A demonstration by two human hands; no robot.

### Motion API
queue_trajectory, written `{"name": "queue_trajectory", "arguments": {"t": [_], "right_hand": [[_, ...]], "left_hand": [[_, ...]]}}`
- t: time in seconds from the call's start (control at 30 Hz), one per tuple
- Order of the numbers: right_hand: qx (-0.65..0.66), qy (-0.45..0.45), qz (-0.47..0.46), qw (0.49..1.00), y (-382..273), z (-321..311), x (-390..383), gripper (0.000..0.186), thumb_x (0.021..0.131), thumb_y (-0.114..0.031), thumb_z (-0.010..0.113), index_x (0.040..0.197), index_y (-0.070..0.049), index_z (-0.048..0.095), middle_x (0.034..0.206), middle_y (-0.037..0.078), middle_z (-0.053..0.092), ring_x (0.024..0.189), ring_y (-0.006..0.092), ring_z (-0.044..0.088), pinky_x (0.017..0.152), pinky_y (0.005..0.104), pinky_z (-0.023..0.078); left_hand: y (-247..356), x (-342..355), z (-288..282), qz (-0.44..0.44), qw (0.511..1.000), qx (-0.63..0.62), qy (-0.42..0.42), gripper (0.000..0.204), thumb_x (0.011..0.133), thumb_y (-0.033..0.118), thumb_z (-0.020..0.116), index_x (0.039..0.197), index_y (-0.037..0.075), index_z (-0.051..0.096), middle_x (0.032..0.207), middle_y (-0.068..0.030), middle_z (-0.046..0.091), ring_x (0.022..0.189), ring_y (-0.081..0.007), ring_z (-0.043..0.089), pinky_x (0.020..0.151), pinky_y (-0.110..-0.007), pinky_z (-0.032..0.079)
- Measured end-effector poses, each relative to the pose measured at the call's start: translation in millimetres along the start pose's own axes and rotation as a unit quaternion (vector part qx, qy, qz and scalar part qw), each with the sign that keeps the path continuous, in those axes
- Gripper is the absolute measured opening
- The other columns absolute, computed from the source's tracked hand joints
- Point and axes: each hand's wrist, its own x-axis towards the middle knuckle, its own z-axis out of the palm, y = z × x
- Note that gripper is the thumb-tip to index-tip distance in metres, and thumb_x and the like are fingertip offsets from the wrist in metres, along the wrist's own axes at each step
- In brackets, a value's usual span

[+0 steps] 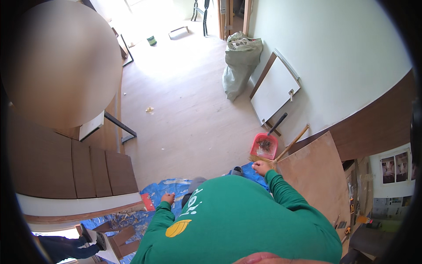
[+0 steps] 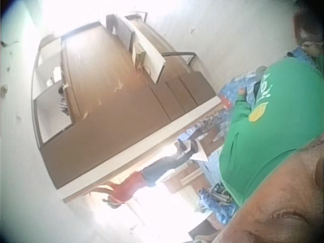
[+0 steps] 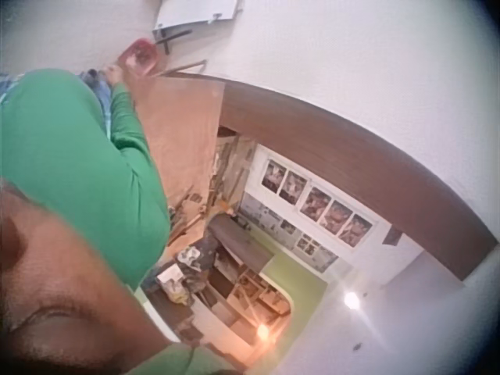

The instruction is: The person retrieves a white cabinet door and places it on a workbench. They measure and align a thin strip of edge banding along the door's edge, then use a hammer to tap the strip into place along the length of the door.

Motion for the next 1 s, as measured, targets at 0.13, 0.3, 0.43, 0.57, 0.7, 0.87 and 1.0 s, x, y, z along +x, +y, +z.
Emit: {"name": "queue_trajectory", "arguments": {"t": [0.13,0.3,0.43,0.57,0.7,0.87,1.0], "right_hand": [[0.052,0.02,-0.002,0.998,-45.9,-54.0,39.0,0.025,0.097,-0.026,0.068,0.107,-0.004,0.071,0.086,0.002,0.068,0.069,0.0096,0.062,0.056,0.0263,0.05],[0.133,0.061,0.039,0.988,-87.0,-86.6,75.3,0.023,0.097,-0.026,0.069,0.101,-0.004,0.069,0.085,0.003,0.068,0.068,0.0089,0.061,0.054,0.0255,0.049],[0.149,0.095,0.107,0.978,-100.6,-92.2,101.2,0.021,0.095,-0.024,0.071,0.095,-0.003,0.07,0.08,0.003,0.068,0.066,0.0105,0.062,0.056,0.0271,0.05],[0.146,0.151,0.137,0.968,-113.1,-94.3,116.9,0.019,0.093,-0.023,0.073,0.094,-0.004,0.071,0.078,0.002,0.068,0.065,0.0112,0.061,0.058,0.0278,0.05],[0.02,0.253,0.047,0.966,-125.4,-124.6,148.4,0.02,0.091,-0.023,0.074,0.097,-0.004,0.071,0.08,0.002,0.068,0.067,0.0111,0.062,0.062,0.0284,0.052],[0.136,0.359,0.02,0.923,-205.1,-181.7,162.5,0.022,0.09,-0.025,0.076,0.095,-0.004,0.073,0.081,0.0,0.067,0.073,0.0098,0.061,0.069,0.0286,0.051],[0.029,0.45,0.001,0.893,-220.0,-246.3,185.0,0.026,0.088,-0.028,0.078,0.095,-0.003,0.072,0.08,0.0,0.067,0.072,0.0105,0.06,0.07,0.0294,0.051]], "left_hand": [[49.3,4.0,21.4,0.02,0.99,0.14,-0.025,0.051,0.092,0.048,0.069,0.092,-0.003,0.073,0.09,-0.0173,0.075,0.08,-0.0303,0.072,0.074,-0.044,0.058],[99.6,64.3,25.9,0.09,0.947,0.297,-0.081,0.064,0.088,0.064,0.062,0.103,0.003,0.076,0.105,-0.0233,0.074,0.104,-0.0425,0.069,0.093,-0.049,0.053],[182.6,144.0,25.8,0.093,0.938,0.318,-0.098,0.063,0.088,0.063,0.063,0.098,0.002,0.076,0.098,-0.0188,0.076,0.092,-0.0364,0.073,0.088,-0.045,0.056],[296.2,271.6,12.3,0.014,0.97,0.182,-0.157,0.049,0.093,0.052,0.065,0.083,0.004,0.072,0.075,-0.0111,0.074,0.063,-0.0217,0.071,0.066,-0.039,0.058],[451.3,390.4,-2.1,0.138,0.977,0.115,-0.116,0.036,0.095,0.042,0.067,0.095,0.006,0.066,0.078,-0.0061,0.07,0.059,-0.0184,0.066,0.045,-0.036,0.048],[622.6,432.8,-4.4,0.227,0.971,-0.058,-0.057,0.041,0.099,0.036,0.067,0.107,-0.004,0.065,0.087,-0.0109,0.07,0.07,-0.0187,0.067,0.061,-0.034,0.056],[674.8,423.8,32.9,0.182,0.977,-0.066,-0.094,0.043,0.099,0.035,0.067,0.114,-0.005,0.061,0.091,-0.0118,0.069,0.074,-0.0194,0.067,0.063,-0.033,0.058]]}}
